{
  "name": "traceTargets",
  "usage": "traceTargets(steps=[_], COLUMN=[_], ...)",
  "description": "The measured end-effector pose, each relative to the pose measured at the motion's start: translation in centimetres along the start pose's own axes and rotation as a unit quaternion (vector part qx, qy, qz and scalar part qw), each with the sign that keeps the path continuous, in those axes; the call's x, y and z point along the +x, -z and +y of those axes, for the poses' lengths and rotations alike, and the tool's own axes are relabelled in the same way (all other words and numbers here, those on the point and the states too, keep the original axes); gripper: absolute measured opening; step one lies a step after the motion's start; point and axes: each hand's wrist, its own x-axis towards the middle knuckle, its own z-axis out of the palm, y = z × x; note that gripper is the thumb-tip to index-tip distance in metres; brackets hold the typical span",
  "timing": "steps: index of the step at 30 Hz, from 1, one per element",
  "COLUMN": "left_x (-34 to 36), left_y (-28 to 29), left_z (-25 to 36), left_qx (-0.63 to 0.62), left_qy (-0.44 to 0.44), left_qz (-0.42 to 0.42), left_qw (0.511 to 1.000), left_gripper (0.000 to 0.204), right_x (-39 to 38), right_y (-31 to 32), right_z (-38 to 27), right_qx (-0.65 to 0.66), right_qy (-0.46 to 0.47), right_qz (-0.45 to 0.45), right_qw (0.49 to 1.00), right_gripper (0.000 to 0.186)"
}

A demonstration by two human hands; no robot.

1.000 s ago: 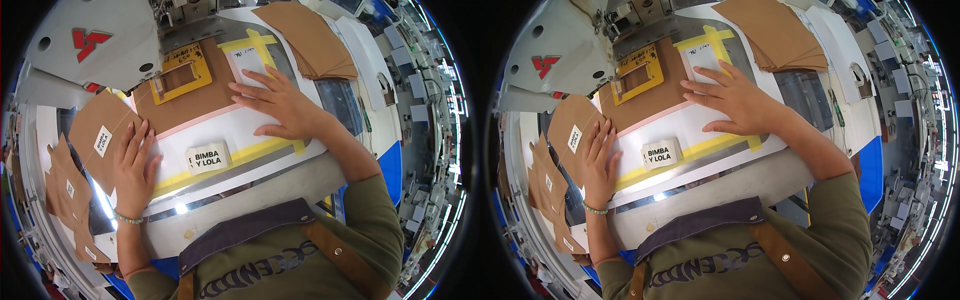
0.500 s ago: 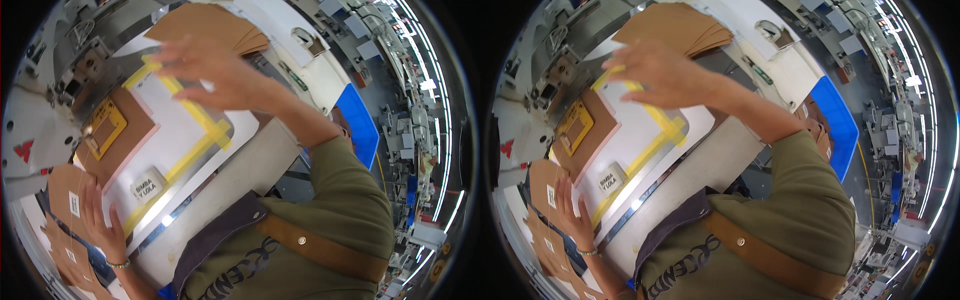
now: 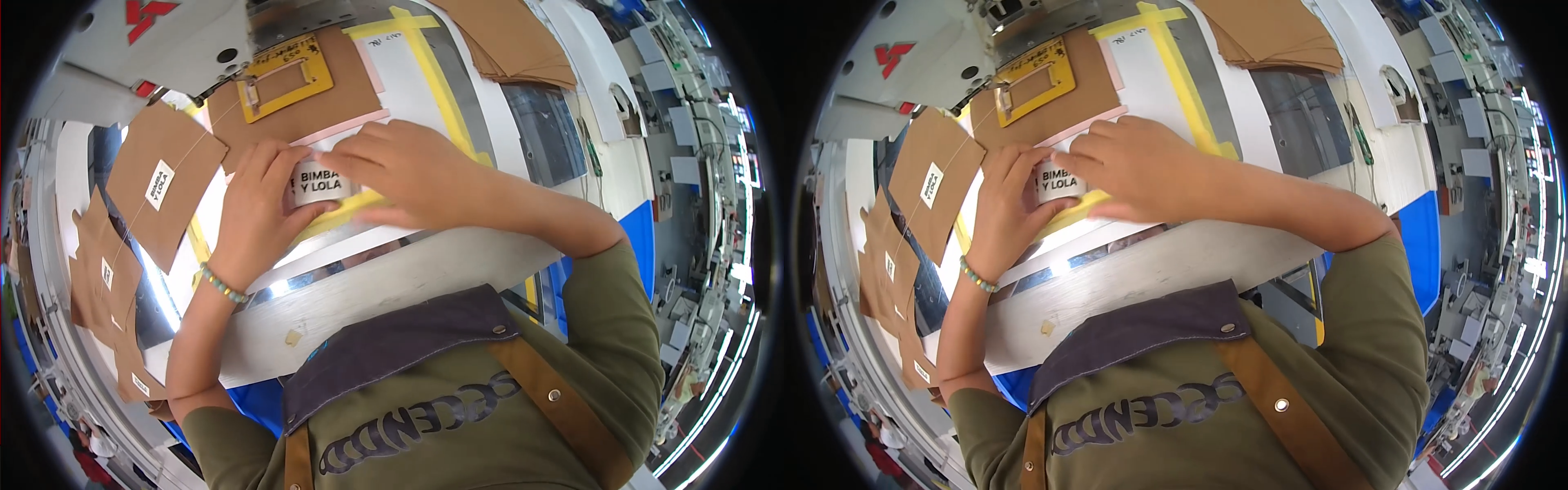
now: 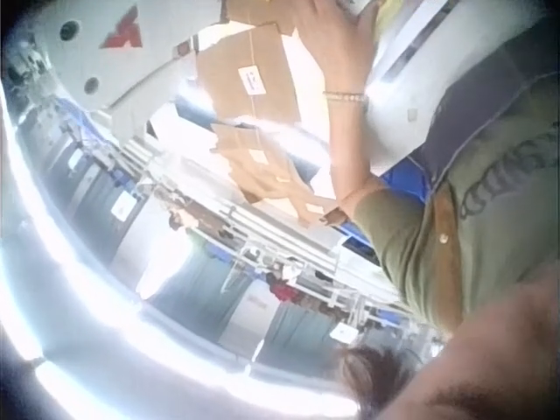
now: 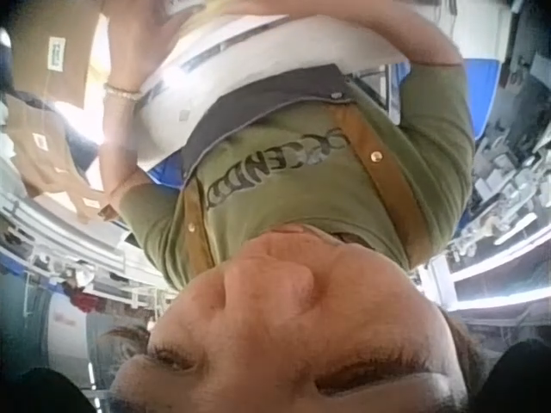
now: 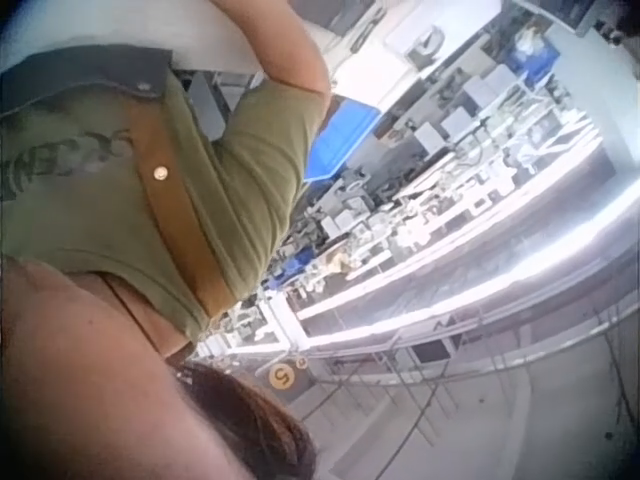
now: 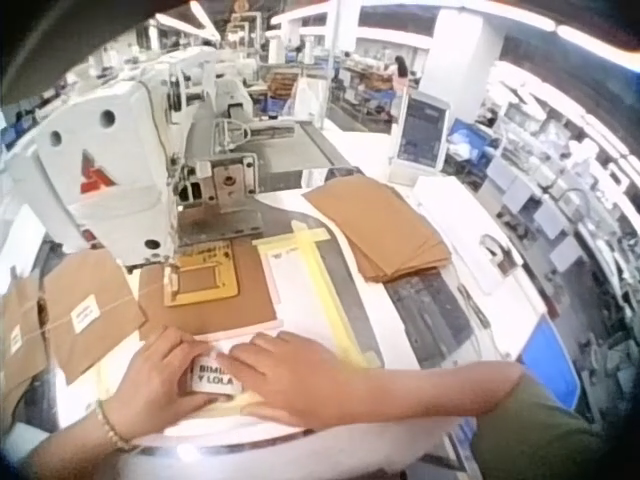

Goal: Sewing rectangular leather labels onto flat leather pieces using an industrial sewing machine.

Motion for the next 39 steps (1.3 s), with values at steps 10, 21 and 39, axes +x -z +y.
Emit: traceTargets(steps=[10, 21, 39], left_x=[-0.2, -0.6, -0.5], left_y=[-0.1, 0.7, 1.1], left_z=[-0.6, -1.2, -1.6], left_qx=[-0.041, -0.102, -0.119], left_qy=[0.041, 0.076, 0.06], left_qz=[0.038, 0.018, 0.04], left_qw=[0.998, 0.992, 0.99], left_gripper=[0.058, 0.05, 0.048], right_x=[1.0, 1.6, 1.6], right_y=[-0.8, -1.3, -0.7], right_z=[2.7, 2.6, 2.4], right_qx=[0.107, 0.144, 0.194], right_qy=[-0.064, -0.059, -0.102], right_qz=[0.014, 0.072, 0.063], right_qw=[0.992, 0.985, 0.974], right_gripper=[0.06, 0.047, 0.049])
